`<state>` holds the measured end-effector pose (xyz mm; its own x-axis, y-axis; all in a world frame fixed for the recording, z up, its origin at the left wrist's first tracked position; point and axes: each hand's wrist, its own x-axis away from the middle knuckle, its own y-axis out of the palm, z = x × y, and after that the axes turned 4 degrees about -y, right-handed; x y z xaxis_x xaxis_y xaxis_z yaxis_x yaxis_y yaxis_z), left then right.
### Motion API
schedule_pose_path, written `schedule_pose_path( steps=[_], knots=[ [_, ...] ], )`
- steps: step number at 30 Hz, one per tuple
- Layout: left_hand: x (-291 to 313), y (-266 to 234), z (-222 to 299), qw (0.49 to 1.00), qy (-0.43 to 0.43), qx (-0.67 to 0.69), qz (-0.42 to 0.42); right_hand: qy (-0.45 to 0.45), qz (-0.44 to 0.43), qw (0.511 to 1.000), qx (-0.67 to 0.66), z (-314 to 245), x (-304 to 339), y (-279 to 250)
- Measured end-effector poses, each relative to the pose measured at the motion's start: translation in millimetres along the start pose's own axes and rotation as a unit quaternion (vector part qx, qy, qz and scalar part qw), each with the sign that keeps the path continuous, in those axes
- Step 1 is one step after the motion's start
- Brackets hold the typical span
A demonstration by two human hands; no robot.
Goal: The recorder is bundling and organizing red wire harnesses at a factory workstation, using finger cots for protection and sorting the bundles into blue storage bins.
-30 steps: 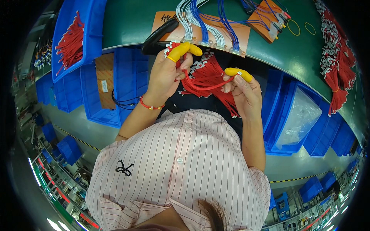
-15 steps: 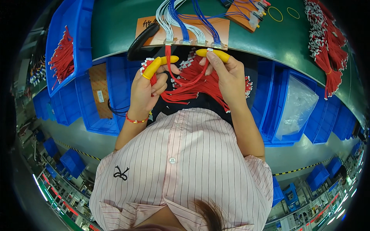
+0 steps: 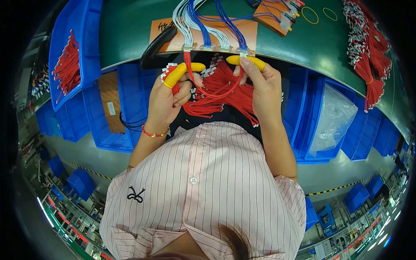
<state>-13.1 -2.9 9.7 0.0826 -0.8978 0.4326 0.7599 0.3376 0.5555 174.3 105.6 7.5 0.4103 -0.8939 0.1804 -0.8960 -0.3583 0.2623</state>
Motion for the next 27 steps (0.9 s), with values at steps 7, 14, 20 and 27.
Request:
schedule_pose_path(
  steps=[7,14,20,27],
  knots=[
    [-1,1,-1,1.0,0.0,0.016,0.002,0.022,0.029,0.997,-0.066,0,1,5],
    [-2,8,0,1.0,0.012,0.023,-0.002,0.053,0.021,0.994,-0.092,1,0,2],
    [-1,0,4,0.999,0.02,0.019,-0.019,0.008,-0.007,0.999,0.048,-6,21,-1],
    [-21,12,16,1.0,0.01,0.012,-0.01,0.034,-0.019,0.996,-0.086,1,5,8]
  ],
)
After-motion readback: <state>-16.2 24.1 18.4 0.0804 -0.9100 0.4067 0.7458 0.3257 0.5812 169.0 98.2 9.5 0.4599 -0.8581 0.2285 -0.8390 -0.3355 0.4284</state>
